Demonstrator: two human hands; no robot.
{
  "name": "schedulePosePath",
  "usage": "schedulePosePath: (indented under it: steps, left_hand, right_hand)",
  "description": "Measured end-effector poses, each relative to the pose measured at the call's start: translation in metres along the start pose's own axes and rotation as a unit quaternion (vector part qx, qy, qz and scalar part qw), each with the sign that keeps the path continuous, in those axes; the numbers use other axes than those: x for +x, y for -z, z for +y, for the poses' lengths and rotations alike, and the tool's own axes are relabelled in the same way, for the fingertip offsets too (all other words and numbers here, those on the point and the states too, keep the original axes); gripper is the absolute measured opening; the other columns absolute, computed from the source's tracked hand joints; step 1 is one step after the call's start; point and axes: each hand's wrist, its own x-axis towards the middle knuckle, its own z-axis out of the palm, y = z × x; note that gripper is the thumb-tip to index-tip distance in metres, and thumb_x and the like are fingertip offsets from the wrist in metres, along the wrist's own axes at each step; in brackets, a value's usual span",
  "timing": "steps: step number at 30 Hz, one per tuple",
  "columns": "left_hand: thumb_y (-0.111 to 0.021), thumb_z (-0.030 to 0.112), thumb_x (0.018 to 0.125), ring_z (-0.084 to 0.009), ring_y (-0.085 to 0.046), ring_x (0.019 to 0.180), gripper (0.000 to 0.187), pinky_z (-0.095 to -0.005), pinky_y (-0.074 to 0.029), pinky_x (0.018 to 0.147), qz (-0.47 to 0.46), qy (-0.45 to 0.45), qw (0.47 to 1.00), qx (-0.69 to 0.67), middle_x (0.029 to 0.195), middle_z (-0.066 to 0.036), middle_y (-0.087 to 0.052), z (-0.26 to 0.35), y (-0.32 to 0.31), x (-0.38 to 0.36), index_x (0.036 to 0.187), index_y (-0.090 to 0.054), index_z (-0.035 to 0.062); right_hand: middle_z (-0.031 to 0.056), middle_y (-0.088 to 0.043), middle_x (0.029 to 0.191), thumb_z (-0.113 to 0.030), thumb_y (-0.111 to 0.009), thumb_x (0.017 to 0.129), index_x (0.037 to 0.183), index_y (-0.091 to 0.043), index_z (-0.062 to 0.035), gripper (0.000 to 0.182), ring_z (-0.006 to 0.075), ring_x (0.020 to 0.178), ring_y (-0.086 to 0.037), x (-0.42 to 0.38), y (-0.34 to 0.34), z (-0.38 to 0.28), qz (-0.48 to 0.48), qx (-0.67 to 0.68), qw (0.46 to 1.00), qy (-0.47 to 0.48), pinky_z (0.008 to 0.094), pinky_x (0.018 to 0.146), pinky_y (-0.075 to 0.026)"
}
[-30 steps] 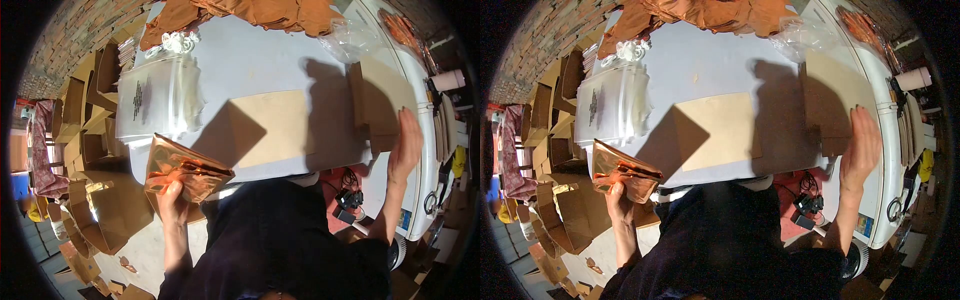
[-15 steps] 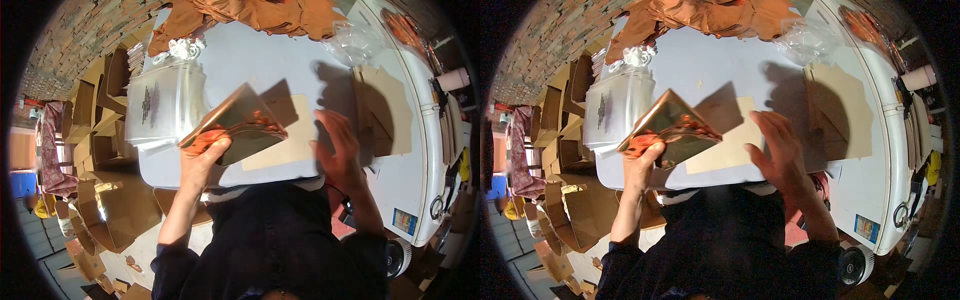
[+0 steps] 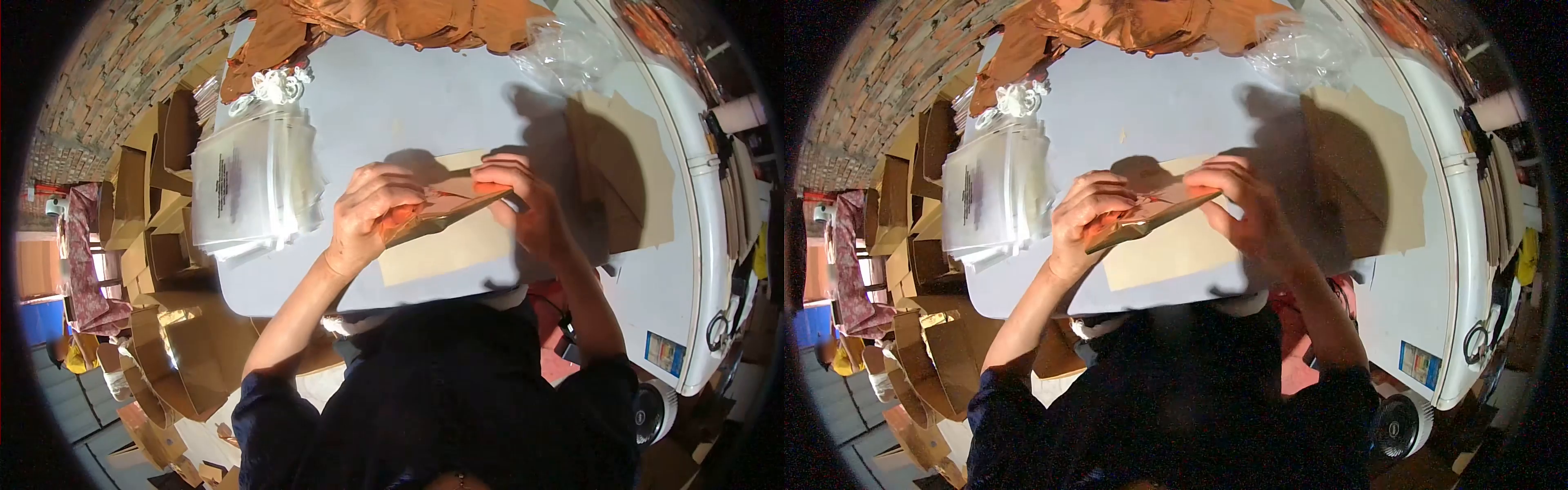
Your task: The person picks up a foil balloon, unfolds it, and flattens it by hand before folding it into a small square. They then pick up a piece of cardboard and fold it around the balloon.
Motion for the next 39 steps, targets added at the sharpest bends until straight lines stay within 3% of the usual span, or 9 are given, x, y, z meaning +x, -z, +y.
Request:
schedulePosePath:
  steps: [6,10,13,25,27,30,33,36,39]
  left_hand:
    - [-0.087,0.004,0.077,-0.0287,-0.072,0.101,0.023,-0.0389,-0.055,0.091,0.101,0.126,0.985,-0.063,0.094,-0.01,-0.075,0.021,0.034,-0.013,0.097,-0.075,0.0037]
    - [-0.078,0.001,0.09,-0.0161,-0.068,0.084,0.014,-0.031,-0.055,0.076,0.275,0.435,0.81,-0.282,0.096,-0.01,-0.074,0.051,0.053,-0.037,0.102,-0.073,-0.0037]
    - [-0.077,0.008,0.09,-0.01,-0.061,0.088,0.028,-0.0283,-0.051,0.077,0.256,0.475,0.787,-0.3,0.098,-0.003,-0.066,0.059,0.074,-0.068,0.114,-0.067,0.0004]
    - [-0.082,0.006,0.088,-0.0199,-0.065,0.112,0.059,-0.0372,-0.053,0.101,0.379,0.448,0.735,-0.34,0.125,-0.009,-0.065,0.084,0.105,-0.108,0.14,-0.054,0.003]
    - [-0.084,0.009,0.087,-0.0201,-0.063,0.111,0.068,-0.037,-0.052,0.1,0.377,0.46,0.732,-0.333,0.125,-0.007,-0.062,0.081,0.102,-0.109,0.145,-0.048,0.0056]
    - [-0.082,0.014,0.089,-0.014,-0.06,0.089,0.043,-0.03,-0.051,0.083,0.337,0.477,0.759,-0.287,0.102,-0.002,-0.063,0.07,0.099,-0.11,0.125,-0.062,0.0013]
    - [-0.072,0.001,0.094,-0.0146,-0.066,0.079,0.02,-0.0282,-0.052,0.073,0.308,0.443,0.795,-0.276,0.094,-0.009,-0.072,0.062,0.087,-0.088,0.112,-0.071,-0.0071]
    - [-0.074,0.002,0.094,-0.0135,-0.067,0.086,0.024,-0.0282,-0.054,0.076,0.252,0.455,0.819,-0.242,0.103,-0.007,-0.073,0.046,0.069,-0.068,0.117,-0.07,-0.0037]
    - [-0.078,-0.001,0.09,-0.0138,-0.068,0.091,0.034,-0.0276,-0.056,0.083,0.238,0.379,0.872,-0.198,0.106,-0.011,-0.074,0.022,0.04,-0.052,0.122,-0.069,-0.0023]
  right_hand:
    - [0.0155,-0.071,0.113,0.014,-0.059,0.081,0.119,-0.067,-0.0015,0.042,0.0335,0.116,-0.065,0.022,-0.017,0.016,0.076,-0.027,0.997,0.022,0.0428,0.102,-0.053]
    - [0.0133,-0.071,0.107,0.004,-0.063,0.087,0.107,-0.072,-0.0018,0.023,0.0328,0.107,-0.064,0.095,-0.032,-0.002,0.028,-0.041,0.998,0.034,0.0419,0.094,-0.052]
    - [0.0088,-0.072,0.105,-0.007,-0.067,0.09,0.106,-0.073,-0.0057,0.017,0.0302,0.107,-0.062,0.158,-0.081,0.015,0.006,-0.057,0.996,0.061,0.0407,0.092,-0.051]
    - [0.0078,-0.072,0.099,-0.022,-0.072,0.091,0.103,-0.072,-0.0089,0.018,0.0259,0.094,-0.067,0.285,-0.208,0.079,0.02,-0.141,0.99,-0.018,0.0403,0.082,-0.054]
    - [0.0083,-0.072,0.096,-0.019,-0.072,0.092,0.104,-0.071,-0.0054,0.018,0.0236,0.087,-0.068,0.258,-0.169,0.068,0.024,-0.019,0.999,-0.033,0.0375,0.079,-0.054]
    - [0.0077,-0.071,0.092,-0.014,-0.072,0.091,0.103,-0.07,-0.0004,0.019,0.02,0.08,-0.066,0.185,-0.102,0.016,0.005,0.143,0.979,-0.143,0.0336,0.076,-0.053]
    - [0.0115,-0.073,0.089,-0.019,-0.071,0.092,0.099,-0.074,-0.0029,0.018,0.0255,0.086,-0.068,0.11,-0.048,-0.004,-0.1,0.122,0.973,-0.17,0.038,0.077,-0.053]
    - [0.0076,-0.068,0.089,-0.01,-0.071,0.091,0.097,-0.073,0.0006,0.013,0.02,0.086,-0.062,0.054,-0.035,-0.008,-0.144,0.039,0.976,-0.16,0.0344,0.079,-0.05]
    - [0.0121,-0.072,0.097,-0.013,-0.073,0.089,0.097,-0.076,-0.003,0.013,0.0275,0.097,-0.063,0.021,-0.035,0.006,-0.109,-0.029,0.991,-0.07,0.0403,0.088,-0.049]
